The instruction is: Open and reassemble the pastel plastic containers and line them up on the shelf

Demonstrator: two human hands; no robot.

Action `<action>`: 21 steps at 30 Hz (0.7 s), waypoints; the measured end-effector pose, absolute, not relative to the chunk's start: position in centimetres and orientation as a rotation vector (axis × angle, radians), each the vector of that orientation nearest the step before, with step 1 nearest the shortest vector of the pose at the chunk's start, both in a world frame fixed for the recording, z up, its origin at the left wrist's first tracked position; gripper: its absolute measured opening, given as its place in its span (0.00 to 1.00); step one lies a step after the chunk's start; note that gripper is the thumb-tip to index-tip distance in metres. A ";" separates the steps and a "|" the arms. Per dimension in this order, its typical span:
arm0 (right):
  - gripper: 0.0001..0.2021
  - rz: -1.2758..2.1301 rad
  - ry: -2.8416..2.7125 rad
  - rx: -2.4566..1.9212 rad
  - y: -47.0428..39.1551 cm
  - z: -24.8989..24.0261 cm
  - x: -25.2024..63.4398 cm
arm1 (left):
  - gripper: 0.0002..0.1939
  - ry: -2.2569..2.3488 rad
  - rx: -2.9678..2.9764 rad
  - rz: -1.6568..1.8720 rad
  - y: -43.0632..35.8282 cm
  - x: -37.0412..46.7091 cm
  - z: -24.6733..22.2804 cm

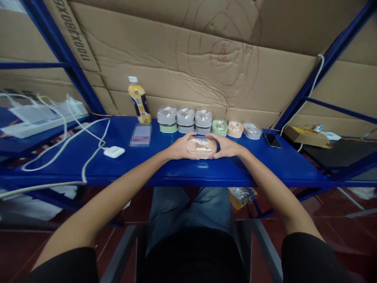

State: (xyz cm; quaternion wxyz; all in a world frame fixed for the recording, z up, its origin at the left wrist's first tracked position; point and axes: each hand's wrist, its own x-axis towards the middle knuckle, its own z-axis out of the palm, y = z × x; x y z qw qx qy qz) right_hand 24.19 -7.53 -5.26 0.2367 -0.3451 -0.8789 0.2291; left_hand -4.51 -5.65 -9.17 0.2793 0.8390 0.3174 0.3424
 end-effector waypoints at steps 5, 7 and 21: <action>0.53 0.336 -2.445 -1.025 -7.6 -5.3 20.8 | 0.65 0.885 2.266 0.934 -5.6 -4.2 -9.5; 0.47 0.285 -2.432 -1.021 -7.6 -5.4 20.0 | 0.66 0.902 2.263 0.936 -5.5 -4.3 -9.6; 0.30 0.405 -2.016 -1.391 -7.2 -4.1 28.0 | 0.24 0.802 2.546 0.825 -6.7 -4.6 -8.2</action>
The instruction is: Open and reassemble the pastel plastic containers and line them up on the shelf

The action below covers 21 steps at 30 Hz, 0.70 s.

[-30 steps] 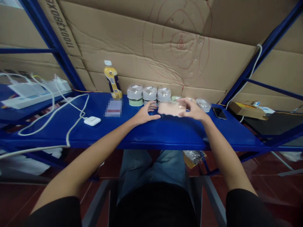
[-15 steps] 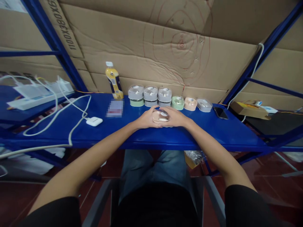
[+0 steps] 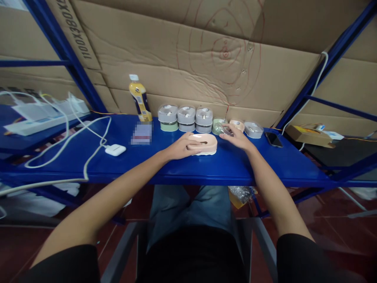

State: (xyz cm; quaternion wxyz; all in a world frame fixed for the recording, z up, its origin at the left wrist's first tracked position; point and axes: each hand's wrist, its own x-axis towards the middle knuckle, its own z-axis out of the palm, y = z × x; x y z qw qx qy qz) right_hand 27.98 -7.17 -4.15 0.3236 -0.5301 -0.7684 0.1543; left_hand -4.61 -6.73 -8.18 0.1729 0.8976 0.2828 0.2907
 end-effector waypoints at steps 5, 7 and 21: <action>0.34 0.446 -2.060 -1.426 -7.2 -3.8 28.6 | 0.26 0.935 2.487 0.904 -5.2 -6.7 -7.9; 0.38 0.476 -2.107 -1.465 -7.1 -3.8 28.8 | 0.28 1.040 2.439 0.947 -4.2 -7.9 -8.0; 0.37 0.362 -2.013 -1.201 -7.3 -3.7 27.5 | 0.43 0.997 2.356 1.051 -5.2 -6.6 -8.0</action>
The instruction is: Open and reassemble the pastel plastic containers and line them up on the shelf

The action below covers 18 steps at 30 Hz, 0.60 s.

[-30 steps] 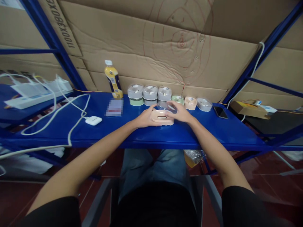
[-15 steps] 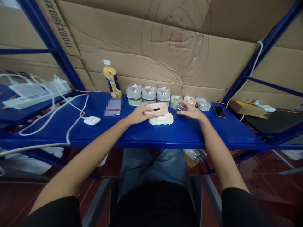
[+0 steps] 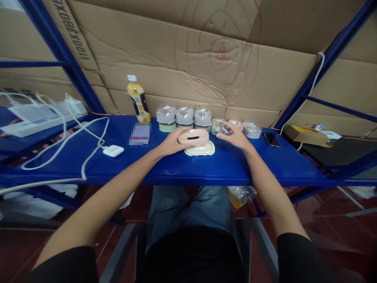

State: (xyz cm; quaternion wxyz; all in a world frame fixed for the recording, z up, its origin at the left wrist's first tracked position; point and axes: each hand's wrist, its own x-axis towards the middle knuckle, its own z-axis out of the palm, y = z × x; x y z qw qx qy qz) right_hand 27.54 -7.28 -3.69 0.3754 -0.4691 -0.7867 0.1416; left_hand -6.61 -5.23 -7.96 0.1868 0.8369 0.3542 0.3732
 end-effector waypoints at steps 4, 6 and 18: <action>0.37 0.354 -2.201 -0.989 -7.4 -3.0 24.8 | 0.60 0.976 2.294 0.991 -6.4 -4.4 -8.4; 0.37 0.355 -2.294 -0.941 -7.1 -3.1 23.2 | 0.64 0.958 2.278 0.978 -6.5 -3.9 -8.8; 0.43 0.241 -2.404 -0.883 -5.9 -5.6 20.6 | 0.69 1.044 2.202 0.917 -5.2 -4.0 -9.2</action>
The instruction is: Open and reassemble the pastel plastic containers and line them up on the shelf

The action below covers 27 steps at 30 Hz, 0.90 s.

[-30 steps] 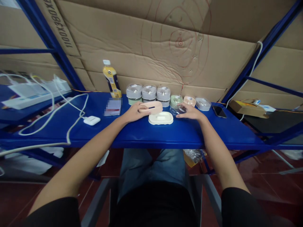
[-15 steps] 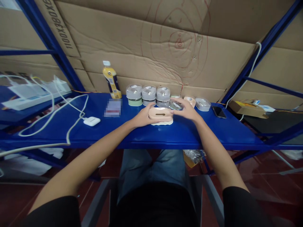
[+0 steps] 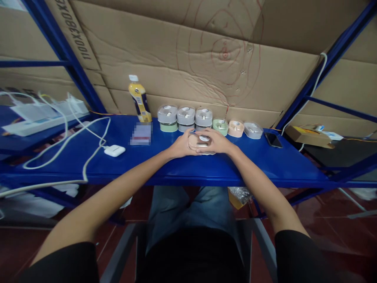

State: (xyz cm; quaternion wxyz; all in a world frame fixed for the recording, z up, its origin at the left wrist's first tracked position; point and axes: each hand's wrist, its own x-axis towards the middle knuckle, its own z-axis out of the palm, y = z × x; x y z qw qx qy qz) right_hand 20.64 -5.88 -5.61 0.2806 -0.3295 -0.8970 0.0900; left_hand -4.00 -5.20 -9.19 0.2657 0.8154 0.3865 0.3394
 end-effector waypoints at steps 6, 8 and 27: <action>0.42 0.232 -2.456 -0.920 -5.4 -6.3 20.7 | 0.67 1.055 2.187 0.910 -5.0 -3.9 -9.3; 0.42 0.247 -2.482 -0.946 -5.4 -6.4 21.0 | 0.66 1.068 2.193 0.888 -5.1 -3.9 -9.2; 0.48 -0.345 -1.293 -1.863 -1.7 -2.9 38.5 | 0.49 1.110 2.177 0.891 -5.0 -4.5 -9.2</action>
